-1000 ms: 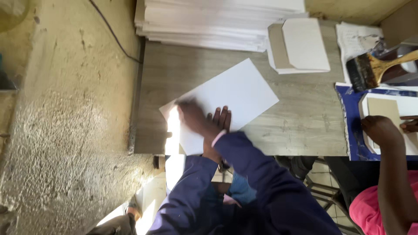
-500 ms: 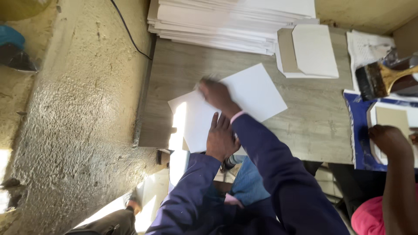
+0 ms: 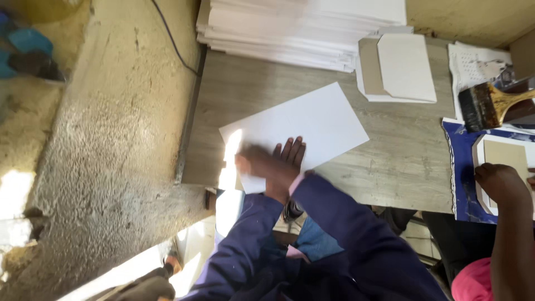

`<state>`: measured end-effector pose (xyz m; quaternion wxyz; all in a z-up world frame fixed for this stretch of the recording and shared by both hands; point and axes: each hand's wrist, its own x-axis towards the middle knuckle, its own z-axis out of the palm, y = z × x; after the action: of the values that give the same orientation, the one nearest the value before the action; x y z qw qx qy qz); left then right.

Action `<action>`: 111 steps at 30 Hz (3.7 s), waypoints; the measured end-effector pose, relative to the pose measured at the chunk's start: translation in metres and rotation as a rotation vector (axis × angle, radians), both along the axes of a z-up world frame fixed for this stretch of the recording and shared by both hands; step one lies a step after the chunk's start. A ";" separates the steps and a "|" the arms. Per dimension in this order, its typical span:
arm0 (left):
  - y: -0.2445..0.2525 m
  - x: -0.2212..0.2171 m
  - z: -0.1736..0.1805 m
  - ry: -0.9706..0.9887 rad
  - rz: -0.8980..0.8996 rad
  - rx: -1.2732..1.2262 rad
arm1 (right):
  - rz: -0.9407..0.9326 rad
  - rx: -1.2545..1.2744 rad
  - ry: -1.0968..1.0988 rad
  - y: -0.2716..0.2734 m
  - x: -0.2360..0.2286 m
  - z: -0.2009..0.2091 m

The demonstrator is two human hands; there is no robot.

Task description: The person sits on the floor and assembles paper products by folding white paper sheets over rectangular cardboard inserts. They smooth the paper with their hands and use a small white cloth to wipe the surface of the assembled items.

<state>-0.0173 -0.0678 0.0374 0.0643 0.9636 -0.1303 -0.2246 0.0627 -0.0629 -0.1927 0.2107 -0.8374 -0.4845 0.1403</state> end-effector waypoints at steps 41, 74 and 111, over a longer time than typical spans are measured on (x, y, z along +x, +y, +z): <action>0.102 -0.012 -0.032 -0.751 0.383 -0.091 | -0.865 -0.052 -0.309 -0.222 0.198 0.159; 0.032 -0.074 0.004 -0.562 0.321 -0.792 | -0.537 0.670 0.457 -0.211 -0.044 0.192; 0.149 -0.044 -0.147 -0.683 1.014 -0.401 | -0.889 1.705 0.878 -0.170 0.266 0.373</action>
<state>-0.0616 0.0815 -0.1094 0.2961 0.8921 0.2889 0.1818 0.3290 -0.2328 0.1804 0.9183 -0.3904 0.0462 -0.0457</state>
